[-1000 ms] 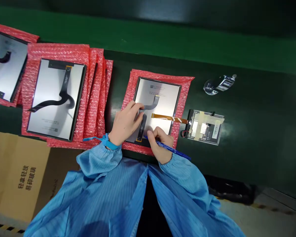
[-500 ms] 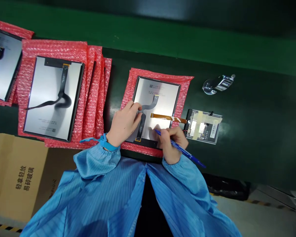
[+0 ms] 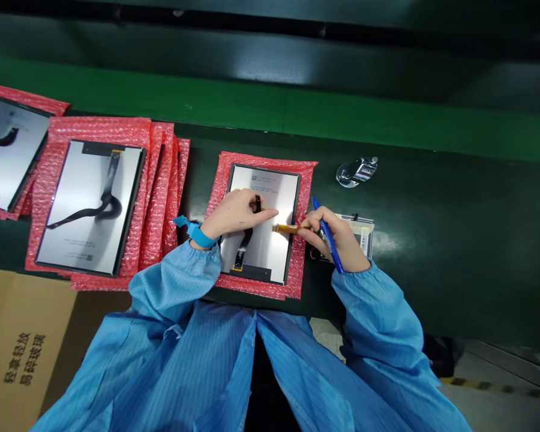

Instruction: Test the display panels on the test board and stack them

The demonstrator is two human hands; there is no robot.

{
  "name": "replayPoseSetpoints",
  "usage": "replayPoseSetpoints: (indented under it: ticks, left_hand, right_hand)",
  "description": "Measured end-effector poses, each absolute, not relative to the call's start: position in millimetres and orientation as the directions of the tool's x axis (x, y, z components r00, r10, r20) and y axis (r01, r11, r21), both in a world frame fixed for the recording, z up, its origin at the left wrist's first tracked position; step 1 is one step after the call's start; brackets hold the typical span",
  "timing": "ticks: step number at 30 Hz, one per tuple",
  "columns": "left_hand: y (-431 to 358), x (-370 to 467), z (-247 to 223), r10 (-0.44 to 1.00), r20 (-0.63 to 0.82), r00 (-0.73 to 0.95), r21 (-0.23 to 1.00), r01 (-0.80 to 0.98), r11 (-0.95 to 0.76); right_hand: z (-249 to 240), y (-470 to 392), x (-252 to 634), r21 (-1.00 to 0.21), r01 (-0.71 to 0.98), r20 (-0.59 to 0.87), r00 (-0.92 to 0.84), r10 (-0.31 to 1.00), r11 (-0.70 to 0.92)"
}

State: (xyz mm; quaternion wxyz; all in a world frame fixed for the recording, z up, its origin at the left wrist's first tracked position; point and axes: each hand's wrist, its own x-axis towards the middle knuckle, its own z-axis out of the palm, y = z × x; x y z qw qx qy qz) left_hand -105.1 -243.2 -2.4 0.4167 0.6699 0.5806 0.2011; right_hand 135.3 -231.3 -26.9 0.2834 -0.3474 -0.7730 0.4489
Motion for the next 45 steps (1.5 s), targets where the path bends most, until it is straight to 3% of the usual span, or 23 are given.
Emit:
replayPoseSetpoints:
  ticks: [2, 5, 12, 15, 19, 25, 31, 45]
  left_hand:
    - [-245.3, -113.2, 3.4, 0.872, -0.258, 0.417, 0.940, 0.316, 0.127]
    - [-249.5, -124.0, 4.1, 0.772, -0.243, 0.587, 0.952, -0.011, 0.307]
    - [-254.9, -126.0, -7.1, 0.687, -0.161, 0.709, 0.874, -0.221, 0.433]
    - [-254.4, -124.9, -2.7, 0.680, -0.142, 0.719, 0.888, -0.210, 0.408]
    - [-255.2, -126.4, -0.7, 0.671, -0.245, 0.700, 0.884, -0.124, 0.451]
    - [-260.9, -108.8, -6.0, 0.876, -0.287, 0.388, 0.902, -0.197, 0.383]
    - [-269.3, -84.7, -6.1, 0.976, -0.214, 0.043, 0.976, -0.041, 0.216]
    - [-272.4, -78.5, -6.7, 0.989, -0.099, 0.112, 0.975, 0.210, 0.074]
  right_hand:
    - [-16.2, -230.9, 126.5, -0.933, 0.196, 0.144, -0.569, 0.810, 0.303]
    - [-4.4, -231.6, 112.7, -0.969, 0.058, 0.169, -0.548, 0.819, 0.238]
    - [-15.4, -237.5, 106.7, -0.991, -0.126, 0.101, -0.576, 0.811, 0.034]
    - [-20.3, -236.7, 110.3, -0.993, -0.119, 0.080, -0.558, 0.826, 0.016]
    - [-19.0, -234.8, 110.5, -0.992, -0.121, 0.041, -0.576, 0.816, -0.036]
    - [-12.4, -238.8, 109.2, -0.989, -0.085, -0.049, -0.580, 0.813, -0.121]
    - [-10.0, -242.1, 109.1, -0.988, -0.109, -0.019, -0.601, 0.799, -0.105]
    - [-14.7, -243.7, 107.5, -0.999, -0.041, 0.018, -0.624, 0.781, -0.009]
